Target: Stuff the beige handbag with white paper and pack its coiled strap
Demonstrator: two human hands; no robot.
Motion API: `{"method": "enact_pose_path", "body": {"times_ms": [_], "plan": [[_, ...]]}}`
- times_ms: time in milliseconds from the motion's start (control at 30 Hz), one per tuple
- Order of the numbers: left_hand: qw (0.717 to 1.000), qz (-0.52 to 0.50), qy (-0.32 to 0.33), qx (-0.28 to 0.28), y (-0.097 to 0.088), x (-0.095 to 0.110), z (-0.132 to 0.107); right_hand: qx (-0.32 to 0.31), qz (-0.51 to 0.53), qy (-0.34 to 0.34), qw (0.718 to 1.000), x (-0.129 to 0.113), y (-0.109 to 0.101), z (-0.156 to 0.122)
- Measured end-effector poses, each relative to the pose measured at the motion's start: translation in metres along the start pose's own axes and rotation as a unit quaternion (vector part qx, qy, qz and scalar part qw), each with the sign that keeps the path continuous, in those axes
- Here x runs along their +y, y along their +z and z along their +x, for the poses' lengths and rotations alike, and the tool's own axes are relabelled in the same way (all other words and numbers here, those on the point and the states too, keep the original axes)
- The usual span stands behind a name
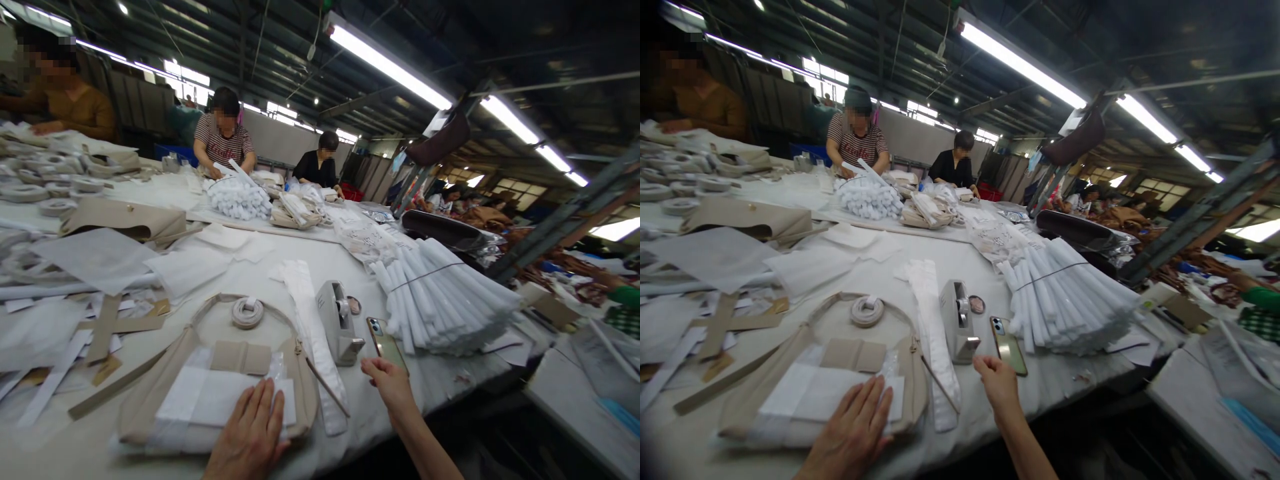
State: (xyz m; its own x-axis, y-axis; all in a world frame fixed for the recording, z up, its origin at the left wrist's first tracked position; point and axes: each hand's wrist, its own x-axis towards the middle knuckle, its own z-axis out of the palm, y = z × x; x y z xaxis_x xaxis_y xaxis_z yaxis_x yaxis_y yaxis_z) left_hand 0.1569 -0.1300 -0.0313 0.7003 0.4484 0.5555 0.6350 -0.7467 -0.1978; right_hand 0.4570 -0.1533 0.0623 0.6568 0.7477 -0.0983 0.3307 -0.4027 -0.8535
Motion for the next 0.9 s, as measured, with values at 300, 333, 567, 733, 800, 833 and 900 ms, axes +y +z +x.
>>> {"method": "enact_pose_path", "body": {"times_ms": [300,333,567,733,800,833,900], "plan": [[1.0,-0.012,-0.007,0.002,-0.007,0.0,0.005,0.013,-0.086,-0.001,0.996,0.036,0.0,0.002],[1.0,-0.011,-0.006,0.001,-0.008,0.0,0.005,0.017,-0.106,-0.013,0.994,0.038,-0.005,0.0],[0.995,-0.035,-0.027,-0.085,-0.014,0.001,0.005,-0.093,-0.24,-0.272,0.927,-0.012,-0.013,-0.017],[0.991,-0.062,-0.06,-0.101,-0.017,0.001,0.006,-0.268,-0.323,-0.424,0.802,-0.081,0.02,-0.011],[0.991,-0.063,-0.068,-0.099,-0.017,0.001,0.007,-0.328,-0.371,-0.475,0.727,-0.104,0.037,-0.007],[0.991,-0.064,-0.071,-0.098,-0.017,0.001,0.007,-0.352,-0.393,-0.498,0.688,-0.114,0.046,-0.006],[0.991,-0.065,-0.075,-0.094,-0.018,0.002,0.007,-0.387,-0.428,-0.539,0.613,-0.132,0.065,-0.004]]}}
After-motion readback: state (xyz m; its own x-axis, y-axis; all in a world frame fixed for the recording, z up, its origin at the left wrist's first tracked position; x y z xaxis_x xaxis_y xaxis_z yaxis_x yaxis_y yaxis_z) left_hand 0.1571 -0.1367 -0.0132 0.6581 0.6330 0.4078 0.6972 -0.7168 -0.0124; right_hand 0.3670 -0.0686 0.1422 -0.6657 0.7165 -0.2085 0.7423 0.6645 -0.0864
